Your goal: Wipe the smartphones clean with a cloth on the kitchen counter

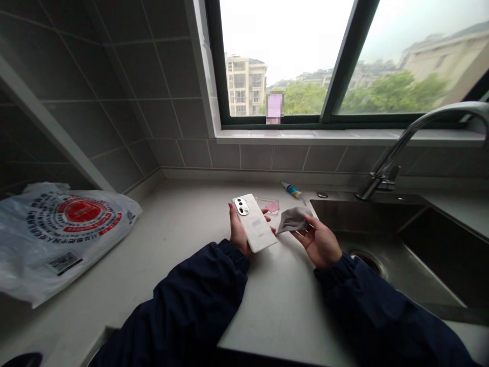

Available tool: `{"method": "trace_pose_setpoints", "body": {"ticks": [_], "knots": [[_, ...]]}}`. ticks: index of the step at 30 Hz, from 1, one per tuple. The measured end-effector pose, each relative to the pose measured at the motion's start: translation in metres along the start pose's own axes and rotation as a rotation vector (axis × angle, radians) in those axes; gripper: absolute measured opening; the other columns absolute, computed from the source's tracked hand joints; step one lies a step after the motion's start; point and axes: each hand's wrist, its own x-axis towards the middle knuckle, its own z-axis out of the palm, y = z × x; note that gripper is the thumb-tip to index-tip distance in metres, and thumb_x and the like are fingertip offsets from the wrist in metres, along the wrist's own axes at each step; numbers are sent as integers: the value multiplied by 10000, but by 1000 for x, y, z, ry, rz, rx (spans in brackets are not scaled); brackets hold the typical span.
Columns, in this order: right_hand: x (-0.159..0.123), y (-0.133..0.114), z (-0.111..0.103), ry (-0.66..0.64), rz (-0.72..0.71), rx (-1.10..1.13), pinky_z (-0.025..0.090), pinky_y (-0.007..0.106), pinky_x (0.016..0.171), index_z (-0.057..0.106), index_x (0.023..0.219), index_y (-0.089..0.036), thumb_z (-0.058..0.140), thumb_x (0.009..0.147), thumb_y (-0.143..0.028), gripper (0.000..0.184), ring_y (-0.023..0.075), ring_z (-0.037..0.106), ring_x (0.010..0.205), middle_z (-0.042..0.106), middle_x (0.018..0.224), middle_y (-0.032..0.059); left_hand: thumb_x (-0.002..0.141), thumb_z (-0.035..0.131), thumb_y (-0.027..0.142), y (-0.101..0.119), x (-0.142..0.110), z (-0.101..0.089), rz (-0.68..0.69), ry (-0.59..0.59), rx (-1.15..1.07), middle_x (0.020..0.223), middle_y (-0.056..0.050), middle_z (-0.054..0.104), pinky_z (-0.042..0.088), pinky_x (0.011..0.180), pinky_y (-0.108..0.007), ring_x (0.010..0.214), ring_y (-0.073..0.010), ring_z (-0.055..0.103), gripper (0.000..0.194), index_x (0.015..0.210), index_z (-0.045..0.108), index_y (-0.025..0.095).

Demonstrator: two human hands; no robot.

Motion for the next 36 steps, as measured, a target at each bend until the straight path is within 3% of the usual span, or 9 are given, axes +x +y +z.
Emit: {"method": "trace_pose_setpoints", "body": {"ticks": [3,5,7,9,11,18,23,30,36], "knots": [[-4,6,-1,-89,-276,-110,609,405,944,741,1055,-175,593,931,-290,224,237,747,1026,784,1103,87,791,95,918,-3,0,-3,-171,-59,33,800,-162,680,539,669,-521,626,-333,685,1122,1202,631,22],[-12,10,-2,-256,-511,-329,508,479,1088,717,1192,-187,571,968,-398,341,286,669,1214,732,1260,96,780,73,924,-6,2,-5,-270,-119,41,807,-179,687,533,701,-533,663,-352,694,1154,1233,623,17],[-21,14,-4,-558,-673,-707,377,523,1192,586,1418,-221,544,994,-383,455,307,497,1410,581,1480,88,777,85,928,-11,4,-8,-308,-156,19,834,-201,701,525,782,-540,737,-360,704,1159,1266,620,24],[-29,17,-5,-869,-833,-1006,257,578,1237,492,1502,-235,629,952,-357,580,331,362,1492,453,1579,97,799,114,914,-14,6,-9,-240,-162,-43,928,-227,718,505,900,-519,878,-361,708,1128,1283,622,31],[-33,20,-6,-980,-955,-1146,242,617,1230,432,1539,-225,648,941,-339,646,339,331,1504,429,1587,123,807,137,911,-15,8,-9,-222,-165,-65,1010,-253,717,482,969,-502,990,-369,692,1118,1268,633,22],[-27,26,-7,-872,-1150,-1270,372,610,1181,477,1505,-196,572,983,-257,534,318,402,1472,514,1525,151,807,160,913,-14,9,-10,-305,-211,-87,1131,-285,695,450,1022,-552,1130,-413,646,1117,1268,640,17],[-25,27,-8,-877,-1123,-1393,367,616,1181,457,1521,-169,549,1001,-310,546,330,354,1494,455,1565,155,955,154,725,-14,9,-5,-278,-111,-117,1163,-247,706,409,1096,-491,1187,-359,637,918,1341,606,26],[-15,24,-11,-717,-1068,-1498,299,596,1213,276,1603,-149,490,1025,-403,667,326,194,1548,256,1656,167,1023,181,564,-18,7,3,-302,-219,-149,1286,-188,679,329,1162,-444,1267,-318,600,745,1487,487,69],[-7,26,-15,-619,-1042,-1540,289,624,1196,99,1634,-216,455,1034,-460,739,325,133,1556,183,1676,152,1049,212,487,-26,6,4,-301,-170,-111,1269,-137,702,312,1174,-376,1267,-271,608,660,1532,424,90]]}}
